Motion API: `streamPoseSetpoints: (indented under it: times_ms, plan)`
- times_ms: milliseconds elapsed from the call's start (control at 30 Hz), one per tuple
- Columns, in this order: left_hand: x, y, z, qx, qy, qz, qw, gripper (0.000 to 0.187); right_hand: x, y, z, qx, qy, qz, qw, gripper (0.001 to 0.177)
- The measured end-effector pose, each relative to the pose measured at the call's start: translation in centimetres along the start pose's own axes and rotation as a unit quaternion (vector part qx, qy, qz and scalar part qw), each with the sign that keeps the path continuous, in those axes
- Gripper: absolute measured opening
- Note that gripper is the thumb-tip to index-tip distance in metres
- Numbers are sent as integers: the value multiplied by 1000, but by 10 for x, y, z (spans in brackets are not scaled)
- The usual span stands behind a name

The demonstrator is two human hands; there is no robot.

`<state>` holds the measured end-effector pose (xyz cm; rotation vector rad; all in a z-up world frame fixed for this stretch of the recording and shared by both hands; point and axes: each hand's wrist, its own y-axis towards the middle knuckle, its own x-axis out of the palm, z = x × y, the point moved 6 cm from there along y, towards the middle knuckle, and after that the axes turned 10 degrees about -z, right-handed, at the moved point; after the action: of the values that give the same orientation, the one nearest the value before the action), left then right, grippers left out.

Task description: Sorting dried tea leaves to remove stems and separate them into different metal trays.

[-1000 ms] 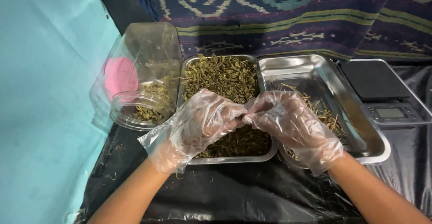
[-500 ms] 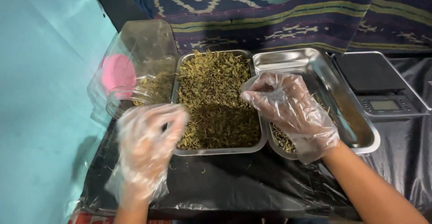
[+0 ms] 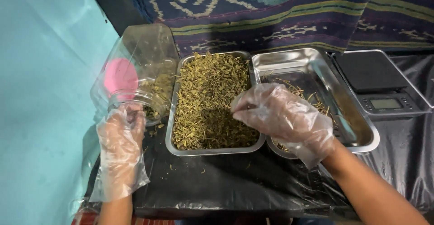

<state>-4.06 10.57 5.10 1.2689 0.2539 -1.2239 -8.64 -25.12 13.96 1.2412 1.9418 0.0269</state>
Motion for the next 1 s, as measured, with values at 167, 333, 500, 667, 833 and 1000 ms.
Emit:
streamPoseSetpoints:
  times_ms: [167,333,500,667,833,1000]
  plan:
    - [-2,-13,17,29,352,66,933,16,11,3,8,428,-122,-280,851,31]
    - [-10,-15,49,59,345,91,932,9,28,-42,63,77,591,-89,798,44]
    - [-10,4,113,90,18,8,996,8,24,-4,38,260,-192,-282,904,19]
    - [45,1,157,107,-154,-97,977,59,34,-18,55,73,190,-165,965,24]
    - [44,-13,191,191,-66,12,979,44,27,-24,57,11,383,-62,922,35]
    - [52,-11,176,174,-196,-8,965,37,24,-16,54,57,241,-91,965,29]
